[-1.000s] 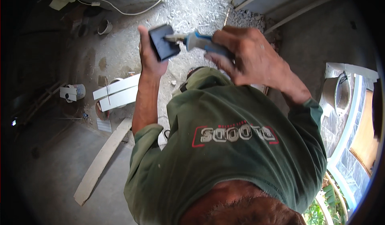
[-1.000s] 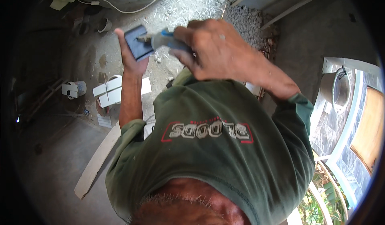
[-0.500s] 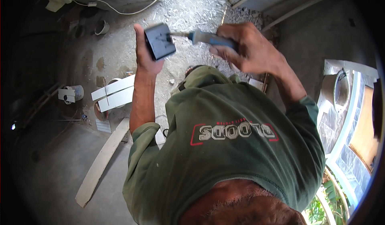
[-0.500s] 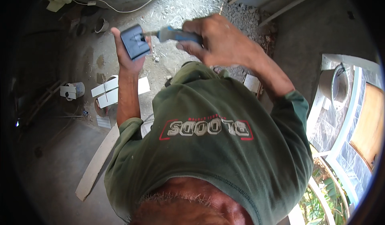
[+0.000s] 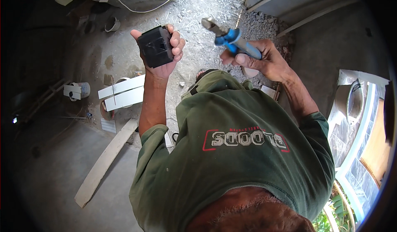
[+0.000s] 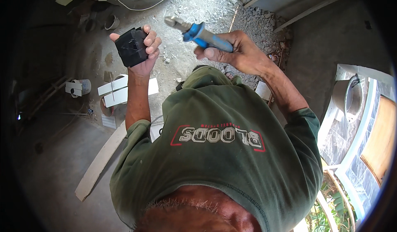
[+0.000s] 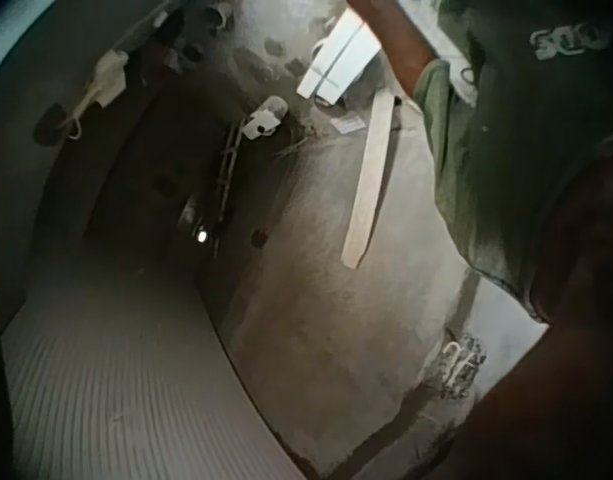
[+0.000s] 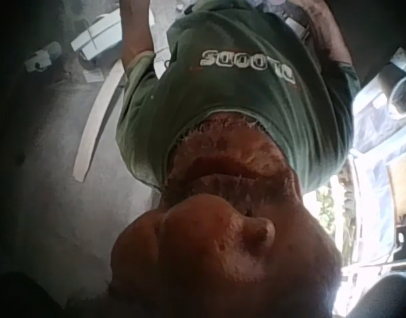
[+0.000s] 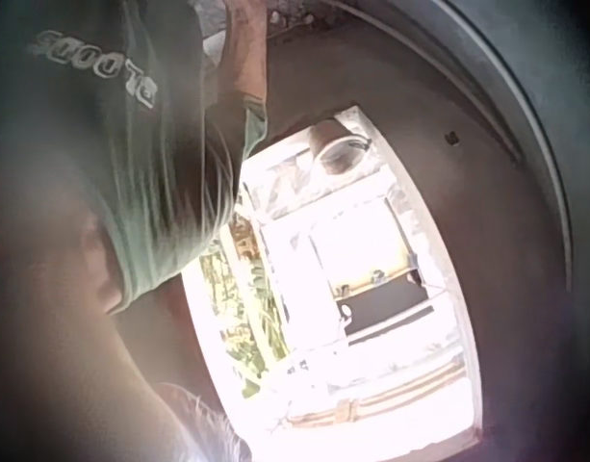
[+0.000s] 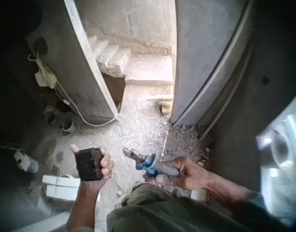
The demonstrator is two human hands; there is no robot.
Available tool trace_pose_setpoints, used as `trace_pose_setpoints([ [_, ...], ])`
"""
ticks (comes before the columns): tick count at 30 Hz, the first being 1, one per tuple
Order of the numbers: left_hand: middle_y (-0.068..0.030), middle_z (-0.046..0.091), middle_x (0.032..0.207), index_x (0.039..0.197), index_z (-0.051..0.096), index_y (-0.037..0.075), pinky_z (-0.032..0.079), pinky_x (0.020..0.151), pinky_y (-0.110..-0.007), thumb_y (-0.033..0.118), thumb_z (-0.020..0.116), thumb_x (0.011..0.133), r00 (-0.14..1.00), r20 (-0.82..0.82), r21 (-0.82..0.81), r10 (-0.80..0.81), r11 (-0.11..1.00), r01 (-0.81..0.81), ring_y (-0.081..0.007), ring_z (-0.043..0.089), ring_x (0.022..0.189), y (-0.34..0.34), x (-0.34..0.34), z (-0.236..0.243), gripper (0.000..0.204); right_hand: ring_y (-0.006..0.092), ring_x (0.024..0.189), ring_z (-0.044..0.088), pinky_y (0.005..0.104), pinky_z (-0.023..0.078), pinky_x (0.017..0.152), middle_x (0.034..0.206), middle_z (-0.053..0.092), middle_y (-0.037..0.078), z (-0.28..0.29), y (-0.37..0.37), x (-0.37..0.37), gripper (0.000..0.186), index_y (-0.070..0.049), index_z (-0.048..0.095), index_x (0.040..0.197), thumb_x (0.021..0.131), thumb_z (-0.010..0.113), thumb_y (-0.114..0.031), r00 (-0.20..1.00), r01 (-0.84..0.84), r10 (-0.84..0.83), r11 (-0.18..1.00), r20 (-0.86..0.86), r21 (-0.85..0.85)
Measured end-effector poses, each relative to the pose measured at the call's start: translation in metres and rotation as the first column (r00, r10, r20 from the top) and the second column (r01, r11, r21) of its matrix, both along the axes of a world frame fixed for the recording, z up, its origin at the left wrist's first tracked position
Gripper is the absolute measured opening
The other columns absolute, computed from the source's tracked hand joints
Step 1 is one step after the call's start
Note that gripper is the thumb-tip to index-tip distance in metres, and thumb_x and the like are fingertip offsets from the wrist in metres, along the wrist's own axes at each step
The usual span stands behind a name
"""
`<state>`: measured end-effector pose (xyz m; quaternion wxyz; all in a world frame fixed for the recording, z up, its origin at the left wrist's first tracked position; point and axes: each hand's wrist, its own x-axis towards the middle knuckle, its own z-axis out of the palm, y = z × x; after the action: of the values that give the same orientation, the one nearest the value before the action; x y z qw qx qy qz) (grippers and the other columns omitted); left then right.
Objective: Preparing an electrical box by marking it and cutting holes for wires.
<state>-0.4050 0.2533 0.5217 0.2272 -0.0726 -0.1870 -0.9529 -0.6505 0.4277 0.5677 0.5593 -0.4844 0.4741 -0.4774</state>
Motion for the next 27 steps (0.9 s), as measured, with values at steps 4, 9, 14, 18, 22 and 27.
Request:
trace_pose_setpoints([
  [4,-0.0166,0.059,0.096,0.115,0.052,0.000,0.052,0.071,-0.036,0.078,0.047,0.084,0.869,0.380,-0.264,0.317,0.938,-0.226,-0.0258,0.058,0.084,0.008,0.005,0.005,0.083,0.0090,0.084,0.061,0.0263,0.050,0.078,0.089,0.072,0.005,0.006,0.000,-0.007,0.040,-0.001,0.067,0.114,0.091,0.069,-0.033,0.949,-0.170,0.168,0.985,-0.267,0.018],
  [9,-0.0144,0.062,0.093,0.115,0.052,0.004,0.056,0.072,-0.036,0.072,0.050,0.086,0.563,0.454,-0.656,0.691,0.687,-0.314,-0.0232,0.064,0.083,0.019,-0.003,0.014,0.075,0.0316,0.106,0.064,0.0395,0.049,0.092,0.118,0.063,0.023,-0.005,-0.004,-0.012,0.037,0.005,0.063,0.114,0.091,0.067,-0.023,0.812,-0.194,0.010,0.948,-0.584,-0.253],
  [14,-0.0118,0.064,0.094,0.115,0.051,0.002,0.059,0.069,-0.032,0.066,0.059,0.085,0.529,0.384,-0.784,0.757,0.570,-0.247,-0.0174,0.067,0.080,0.021,0.000,0.019,0.070,0.0432,0.118,0.056,0.0469,0.047,0.097,0.133,0.054,0.027,-0.004,-0.002,-0.011,0.033,0.005,0.063,0.112,0.089,0.067,-0.019,0.634,-0.268,-0.068,0.915,-0.770,-0.302],
  [18,-0.0044,0.063,0.089,0.109,0.055,0.001,0.054,0.069,-0.024,0.060,0.070,0.082,0.521,0.359,-0.790,0.774,0.549,-0.273,-0.0097,0.064,0.078,0.029,-0.006,0.025,0.066,0.0434,0.113,0.057,0.0463,0.048,0.096,0.122,0.058,0.030,-0.005,-0.003,-0.009,0.029,0.005,0.064,0.104,0.087,0.068,-0.019,0.620,-0.281,-0.121,0.889,-0.775,-0.363],
  [22,-0.0042,0.063,0.090,0.108,0.056,0.002,0.054,0.070,-0.026,0.059,0.069,0.083,0.487,0.333,-0.848,0.807,0.483,-0.220,-0.0097,0.063,0.079,0.024,-0.001,0.017,0.064,0.0390,0.090,0.061,0.0469,0.049,0.082,0.096,0.060,0.021,-0.009,-0.003,-0.009,0.025,0.004,0.064,0.096,0.086,0.068,-0.019,0.583,-0.287,-0.122,0.894,-0.803,-0.344],
  [27,-0.0081,0.063,0.090,0.113,0.056,0.003,0.056,0.066,-0.031,0.065,0.057,0.088,0.629,0.519,-0.596,0.579,0.773,-0.219,-0.0159,0.063,0.077,0.029,-0.004,0.011,0.067,0.0368,0.078,0.059,0.0464,0.048,0.070,0.086,0.058,0.018,-0.013,0.000,-0.010,0.022,0.004,0.062,0.090,0.085,0.069,-0.016,0.599,-0.291,-0.064,0.911,-0.798,-0.291],
])
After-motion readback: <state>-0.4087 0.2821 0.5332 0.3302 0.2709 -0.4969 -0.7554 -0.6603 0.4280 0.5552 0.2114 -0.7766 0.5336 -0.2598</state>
